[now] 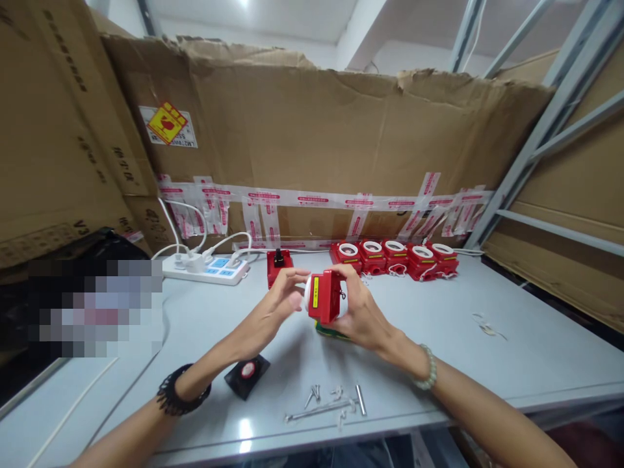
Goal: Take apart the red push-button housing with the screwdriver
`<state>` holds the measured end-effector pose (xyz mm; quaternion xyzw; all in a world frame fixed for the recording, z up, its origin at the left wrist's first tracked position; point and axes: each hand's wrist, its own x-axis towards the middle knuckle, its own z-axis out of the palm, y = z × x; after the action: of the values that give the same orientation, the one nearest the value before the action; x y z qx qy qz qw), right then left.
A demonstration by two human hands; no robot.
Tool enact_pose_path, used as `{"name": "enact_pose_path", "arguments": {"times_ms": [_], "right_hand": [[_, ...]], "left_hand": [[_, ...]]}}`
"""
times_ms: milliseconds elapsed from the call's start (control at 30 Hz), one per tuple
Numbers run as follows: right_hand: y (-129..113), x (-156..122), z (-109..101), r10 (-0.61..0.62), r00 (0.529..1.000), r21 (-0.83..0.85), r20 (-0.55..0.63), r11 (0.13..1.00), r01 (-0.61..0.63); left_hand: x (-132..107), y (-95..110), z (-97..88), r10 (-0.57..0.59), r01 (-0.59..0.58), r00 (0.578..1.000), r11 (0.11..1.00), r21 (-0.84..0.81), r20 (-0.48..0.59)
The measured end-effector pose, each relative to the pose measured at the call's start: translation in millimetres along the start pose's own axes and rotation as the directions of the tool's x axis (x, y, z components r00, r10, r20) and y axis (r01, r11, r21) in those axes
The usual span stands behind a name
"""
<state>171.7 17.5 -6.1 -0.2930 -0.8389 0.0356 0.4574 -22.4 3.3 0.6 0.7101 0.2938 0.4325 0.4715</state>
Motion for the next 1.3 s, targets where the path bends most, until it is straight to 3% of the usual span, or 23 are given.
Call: {"name": "enact_pose_path", "arguments": {"times_ms": [67,167,333,433,533,667,867,967,1167,1300], "right_hand": [[1,-1,0,0.085,0.996,0.056,-0.004,0.995,-0.085],[1,-1,0,0.136,0.991,0.139,0.019,0.981,-0.137],[1,-2,1,-0.024,0.998,0.069,0.052,0.997,0.02],[1,-3,1,-0.091,0.993,0.057,0.07,0.995,0.087],[0,-4,2,-0.049,0.998,0.053,0.036,0.997,0.047],[0,-5,1,0.095,0.995,0.096,-0.002,0.991,-0.095],[-3,-3,-1,0.161,0.983,0.235,0.084,0.956,-0.177],[-2,-3,-2,0.09,0.993,0.191,0.078,0.976,-0.104],[3,-4,0,-0.162,0.984,0.042,0.08,0.986,0.159],[3,-3,1,-0.277,0.954,0.051,0.115,0.961,0.272]], "left_hand": [[-1,4,-0.4,0.038,-0.037,0.997,0.999,-0.023,0.062],[-1,5,0.1,0.004,0.0,0.997,0.999,-0.048,0.083],[3,-7,0.6,-0.11,0.11,0.994,0.994,-0.019,0.016],[5,-8,-0.1,-0.154,0.154,0.988,0.982,0.106,-0.007],[3,-3,-0.8,-0.074,0.082,0.996,0.981,0.177,-0.051],[0,3,0.0,0.098,-0.099,0.995,0.992,0.074,0.019],[-1,-1,-0.3,0.076,-0.078,0.996,0.994,0.074,0.038],[0,0,0.1,0.002,-0.003,0.999,0.999,0.034,0.038],[4,-10,5.6,-0.116,0.119,0.99,0.992,-0.044,0.078],[5,-18,8.5,-0.295,0.31,0.949,0.938,-0.156,0.114]]}}
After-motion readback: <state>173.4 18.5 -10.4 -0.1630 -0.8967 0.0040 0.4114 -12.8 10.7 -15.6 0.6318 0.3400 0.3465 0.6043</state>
